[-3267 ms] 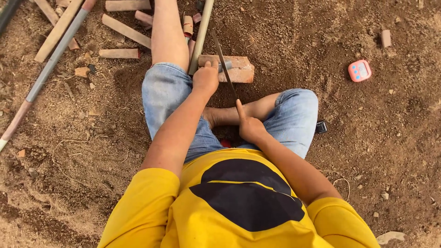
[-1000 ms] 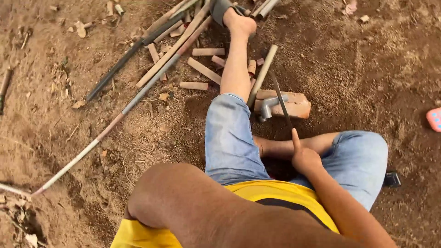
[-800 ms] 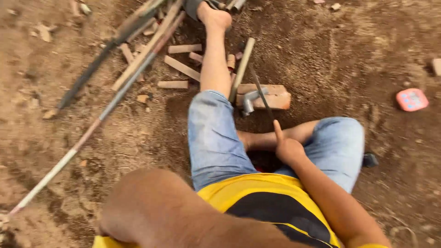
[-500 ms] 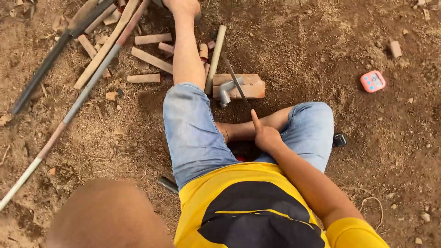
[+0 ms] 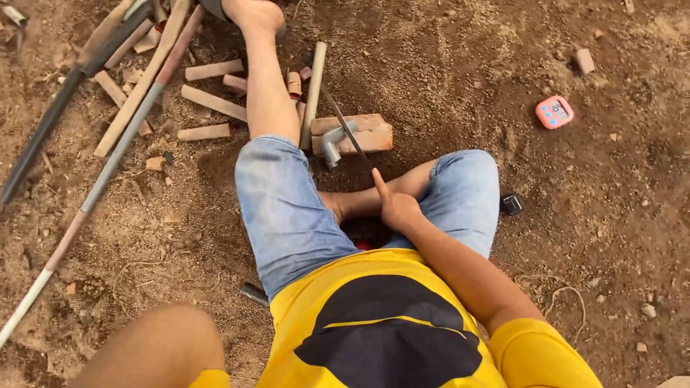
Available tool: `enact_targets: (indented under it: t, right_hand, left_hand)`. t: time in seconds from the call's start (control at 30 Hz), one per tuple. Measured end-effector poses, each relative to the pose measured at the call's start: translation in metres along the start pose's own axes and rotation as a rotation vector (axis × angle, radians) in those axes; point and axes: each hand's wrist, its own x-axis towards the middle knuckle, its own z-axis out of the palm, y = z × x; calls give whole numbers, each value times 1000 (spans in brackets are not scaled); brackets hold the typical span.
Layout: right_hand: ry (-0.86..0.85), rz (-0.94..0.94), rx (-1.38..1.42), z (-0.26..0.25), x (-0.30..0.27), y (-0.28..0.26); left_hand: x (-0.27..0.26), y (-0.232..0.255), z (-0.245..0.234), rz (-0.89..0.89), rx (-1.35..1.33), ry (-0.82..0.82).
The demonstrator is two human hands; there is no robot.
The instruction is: The person sits on the ground and uses a hacksaw blade to cut through a PVC pipe supported by a brick.
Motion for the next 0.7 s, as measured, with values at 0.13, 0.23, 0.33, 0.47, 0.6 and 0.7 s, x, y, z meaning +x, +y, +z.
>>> enact_targets:
  t: [0.13,0.23,0.33,0.47,0.6,0.7]
  right_hand:
    - [-5,-30,33,-6,0,-2]
    - [-1,-51,23,-4,1,-1]
    - [5,-74,33,1,9,3]
    - [76,-127,46,8,4,5]
    - [129,-153,119,20,0,4]
    - [267,-184,38,31,12,10]
  left_hand:
    - [-100,130,-30,507,480,-287]
    - [-112,43,-44,219,768,-382]
    - [-112,-71,-74,-241,994,-337]
    - [-138,-130,-66,-496,1305,-635]
    - [-162,-195,-97,-537,1383,-786]
    - [-155,-194,-73,-622,1405,-824]
